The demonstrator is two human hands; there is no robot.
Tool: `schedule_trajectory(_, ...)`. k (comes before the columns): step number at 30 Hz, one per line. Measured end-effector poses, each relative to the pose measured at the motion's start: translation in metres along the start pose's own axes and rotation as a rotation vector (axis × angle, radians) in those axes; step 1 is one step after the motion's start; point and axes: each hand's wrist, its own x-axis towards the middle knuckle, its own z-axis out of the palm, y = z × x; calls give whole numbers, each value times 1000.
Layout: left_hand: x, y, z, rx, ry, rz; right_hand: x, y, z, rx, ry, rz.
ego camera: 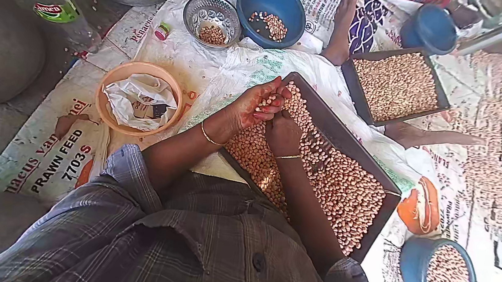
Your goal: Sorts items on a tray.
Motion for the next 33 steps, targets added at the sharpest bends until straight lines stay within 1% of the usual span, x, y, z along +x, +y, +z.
schedule_trajectory(2, 0, -1, 2, 78, 16, -26, 1, 13, 0, 115, 46, 75)
schedule_trajectory(4, 0, -3, 4, 231, 65, -50, 4, 34, -14, 344, 162, 114)
schedule_trajectory(6, -1, -6, 8, 400, 148, -98, 0, 44, -35, 608, 268, 45)
schedule_trajectory(7, -1, -6, 10, 454, 180, -125, -5, 41, -45, 767, 273, -22)
schedule_trajectory(8, -1, -5, 12, 474, 196, -140, -9, 34, -51, 894, 263, -74)
schedule_trajectory(9, -1, -4, 13, 448, 197, -139, -12, 29, -52, 965, 266, -95)
schedule_trajectory(10, 0, -2, 13, 364, 173, -104, -14, 27, -48, 979, 272, -85)
schedule_trajectory(11, 0, -1, 12, 225, 144, -61, -16, 27, -41, 934, 243, -61)
schedule_trajectory(13, -2, 1, 2, -70, 56, 9, -18, 25, -24, 783, 106, -53)
schedule_trajectory(14, -3, 1, -1, -167, 26, 35, -19, 21, -15, 679, 49, -88)
schedule_trajectory(16, -2, 1, -2, -255, 16, 71, -21, 12, 3, 430, 23, -201)
schedule_trajectory(18, 0, 1, -1, -245, 26, 87, -22, 6, 12, 252, 56, -304)
schedule_trajectory(19, 0, 1, -1, -231, 29, 95, -22, 2, 11, 191, 45, -326)
schedule_trajectory(21, -1, 2, -2, -218, 32, 110, -27, -5, 8, 118, 19, -349)
schedule_trajectory(24, -1, 2, -3, -243, 46, 150, -31, -11, 9, 60, 26, -370)
schedule_trajectory(30, 0, 2, -6, -239, 98, 218, -34, -20, 2, -23, -76, -165)
schedule_trajectory(32, 0, 1, -6, -224, 97, 220, -32, -21, 2, 3, -118, -112)
schedule_trajectory(33, 0, 0, -7, -219, 87, 218, -30, -18, 4, 40, -113, -117)
